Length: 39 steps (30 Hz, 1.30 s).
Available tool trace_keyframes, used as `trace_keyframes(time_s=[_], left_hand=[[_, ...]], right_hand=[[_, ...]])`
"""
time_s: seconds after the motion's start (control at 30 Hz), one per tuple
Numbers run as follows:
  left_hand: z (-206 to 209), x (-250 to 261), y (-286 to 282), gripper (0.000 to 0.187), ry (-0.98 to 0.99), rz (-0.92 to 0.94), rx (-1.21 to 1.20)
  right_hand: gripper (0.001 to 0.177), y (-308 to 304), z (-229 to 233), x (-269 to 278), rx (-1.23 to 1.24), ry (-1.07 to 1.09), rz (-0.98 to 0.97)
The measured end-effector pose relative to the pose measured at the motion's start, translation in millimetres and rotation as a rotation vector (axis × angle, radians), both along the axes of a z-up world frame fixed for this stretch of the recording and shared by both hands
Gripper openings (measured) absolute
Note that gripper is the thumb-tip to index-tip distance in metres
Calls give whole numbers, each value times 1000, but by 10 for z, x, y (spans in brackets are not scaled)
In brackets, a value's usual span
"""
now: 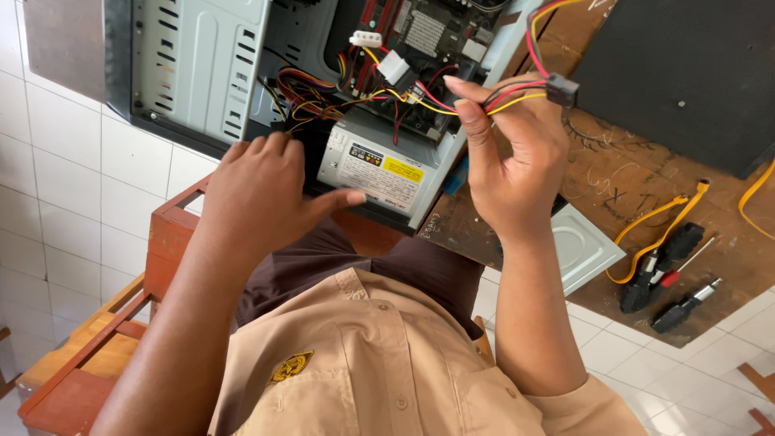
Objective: The person works inside an open desktop computer case, handling and connecting various power and data cables to the motherboard and power supply. They repeatedly plug and unplug connectors, route wires, and adjust components within the case.
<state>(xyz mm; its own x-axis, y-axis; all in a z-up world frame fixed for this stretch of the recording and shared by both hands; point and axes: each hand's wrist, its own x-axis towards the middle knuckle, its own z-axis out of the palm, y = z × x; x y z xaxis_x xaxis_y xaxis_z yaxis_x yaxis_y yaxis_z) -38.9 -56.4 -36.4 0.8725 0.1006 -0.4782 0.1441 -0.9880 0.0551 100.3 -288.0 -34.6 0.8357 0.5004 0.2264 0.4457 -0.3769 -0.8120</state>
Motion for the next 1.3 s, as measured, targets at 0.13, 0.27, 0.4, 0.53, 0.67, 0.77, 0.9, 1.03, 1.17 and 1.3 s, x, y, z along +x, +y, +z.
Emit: trace_keyframes(time_s=[0.13,0.27,0.4,0.53,0.67,0.77,0.9,1.03,1.17,1.3], left_hand=[[100,-26,53,87,40,-133,-54],[201,-20,187,69,-174,-18,-374],[330,141,279,45,-188,188,-632],[135,257,371,33,-142,247,-769],[-205,318,343,26,6,240,-662],[-429,474,317,23,41,369,-744],[-561,618,285,27,108,463,-721],[-623,620,261,20,105,470,-673],[-784,570,201,15,113,526,-548],[-701,582,124,23,94,509,-395]], right_hand=[[22,62,61,1,-46,30,-31],[14,213,163,40,-34,62,-47],[11,409,258,68,4,143,-41],[11,617,328,133,49,221,-40],[12,694,306,236,61,225,-55],[13,731,268,298,104,285,-50],[17,751,336,340,89,314,-12],[15,777,419,310,82,317,20],[14,792,483,227,49,284,26],[17,788,587,147,0,226,59]])
